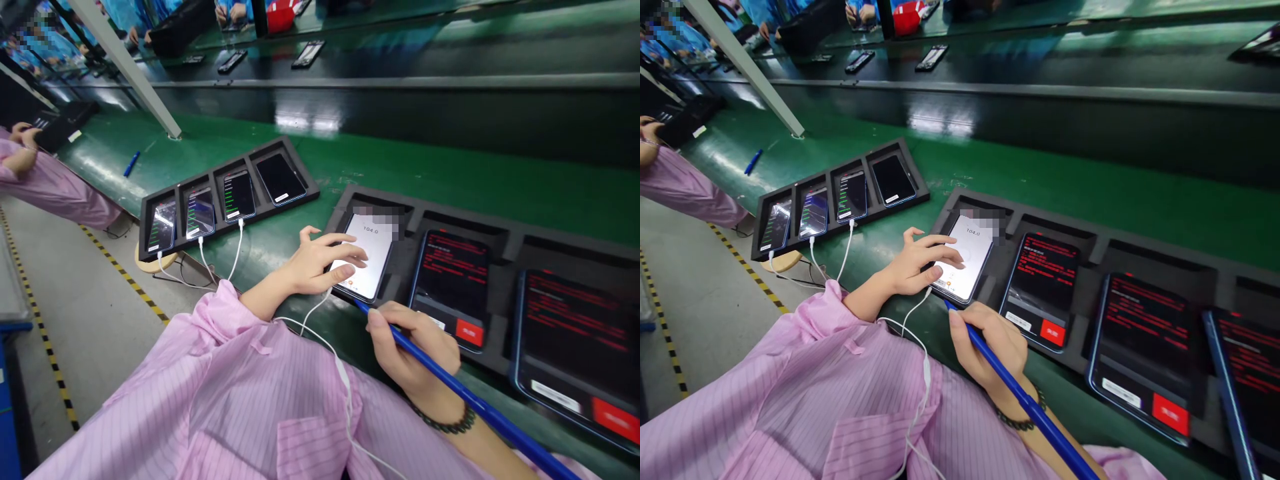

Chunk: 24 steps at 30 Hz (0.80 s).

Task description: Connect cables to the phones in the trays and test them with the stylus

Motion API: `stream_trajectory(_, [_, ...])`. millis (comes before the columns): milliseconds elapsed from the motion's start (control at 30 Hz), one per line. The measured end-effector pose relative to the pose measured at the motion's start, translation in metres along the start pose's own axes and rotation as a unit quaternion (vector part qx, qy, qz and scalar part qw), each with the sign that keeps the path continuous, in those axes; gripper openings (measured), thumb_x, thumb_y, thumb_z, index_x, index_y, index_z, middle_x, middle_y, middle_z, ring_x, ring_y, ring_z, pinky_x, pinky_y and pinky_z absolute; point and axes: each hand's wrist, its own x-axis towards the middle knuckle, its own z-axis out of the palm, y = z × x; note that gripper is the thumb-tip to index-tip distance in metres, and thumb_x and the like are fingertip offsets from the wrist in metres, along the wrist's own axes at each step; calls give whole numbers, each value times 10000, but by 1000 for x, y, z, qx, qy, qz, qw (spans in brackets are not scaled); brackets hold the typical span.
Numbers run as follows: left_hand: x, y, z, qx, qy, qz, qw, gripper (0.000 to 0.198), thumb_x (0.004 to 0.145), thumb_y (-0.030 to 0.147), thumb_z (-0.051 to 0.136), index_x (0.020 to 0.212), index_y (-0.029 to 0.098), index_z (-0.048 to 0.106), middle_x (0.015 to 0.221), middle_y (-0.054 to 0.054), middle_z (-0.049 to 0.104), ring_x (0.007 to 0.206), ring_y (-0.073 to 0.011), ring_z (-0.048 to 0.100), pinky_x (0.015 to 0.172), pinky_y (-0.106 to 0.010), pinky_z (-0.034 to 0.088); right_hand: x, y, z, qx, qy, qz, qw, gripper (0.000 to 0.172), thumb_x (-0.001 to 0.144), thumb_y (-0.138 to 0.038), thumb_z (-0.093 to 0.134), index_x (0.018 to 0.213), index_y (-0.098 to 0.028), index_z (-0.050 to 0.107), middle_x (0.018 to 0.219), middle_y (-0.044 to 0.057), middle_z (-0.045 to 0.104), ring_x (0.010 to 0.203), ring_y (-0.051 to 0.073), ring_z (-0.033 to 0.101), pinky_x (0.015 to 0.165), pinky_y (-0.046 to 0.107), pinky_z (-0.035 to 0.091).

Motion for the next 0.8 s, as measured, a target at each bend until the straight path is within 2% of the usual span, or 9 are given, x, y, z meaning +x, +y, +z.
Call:
stream_trajectory(100, [2, 3, -3, -8, -42, 13, 999, 554, 952, 594, 251, 1244, 248, 569, 1223, -56, 707, 1378, -282, 438, 1083, -480, 104, 0, -1, 0, 2, -1, -2, 1000, 160, 876, -109, 610, 803, -213, 513, 590, -48, 592, 446, 79, 558, 430, 180, 437])
stream_trajectory(233, [2, 0, -4, 8, -36, 16, 999, 682, 909, 693, 224, 1307, 238, 540, 1334, -90, 636, 1403, -316, 399, 1064, -493, 141, 1, -1, 2, 4, 11, -12, 1000, 151, 888, -120, 605, 805, -210, 516, 600, -42, 600, 455, 79, 559, 434, 182, 435])
stream_trajectory(333, [1, -2, -2, 27, -17, -10, 999, 707, 913, 699, 194, 1320, 233, 534, 1330, -108, 630, 1403, -328, 394, 1050, -506, 164, 0, 0, 2, 14, 17, -11, 1000, 150, 881, -109, 604, 801, -213, 530, 592, -45, 599, 454, 87, 564, 437, 195, 444])
stream_trajectory(400, [1, -2, -2, 27, -25, -14, 999, 678, 918, 693, 215, 1310, 245, 540, 1306, -99, 645, 1392, -330, 408, 1054, -517, 158, -1, 1, 2, 16, 16, -6, 1000, 150, 881, -118, 606, 793, -221, 541, 589, -45, 604, 454, 98, 573, 438, 211, 453])
stream_trajectory(567, [5, 1, -5, 15, -66, 14, 998, 645, 909, 696, 301, 1332, 267, 529, 1346, -88, 627, 1414, -335, 375, 1073, -533, 130, -2, 1, 2, -3, 14, -8, 1000, 139, 895, -144, 594, 803, -239, 549, 591, -45, 628, 442, 112, 581, 426, 236, 457])
stream_trajectory(800, [4, -1, -5, 17, -49, 39, 998, 742, 889, 754, 260, 1374, 246, 503, 1384, -102, 600, 1420, -329, 371, 1067, -516, 146, 2, 1, 3, 5, 17, -14, 1000, 153, 897, -115, 579, 817, -234, 527, 594, -45, 617, 446, 102, 570, 427, 228, 447])
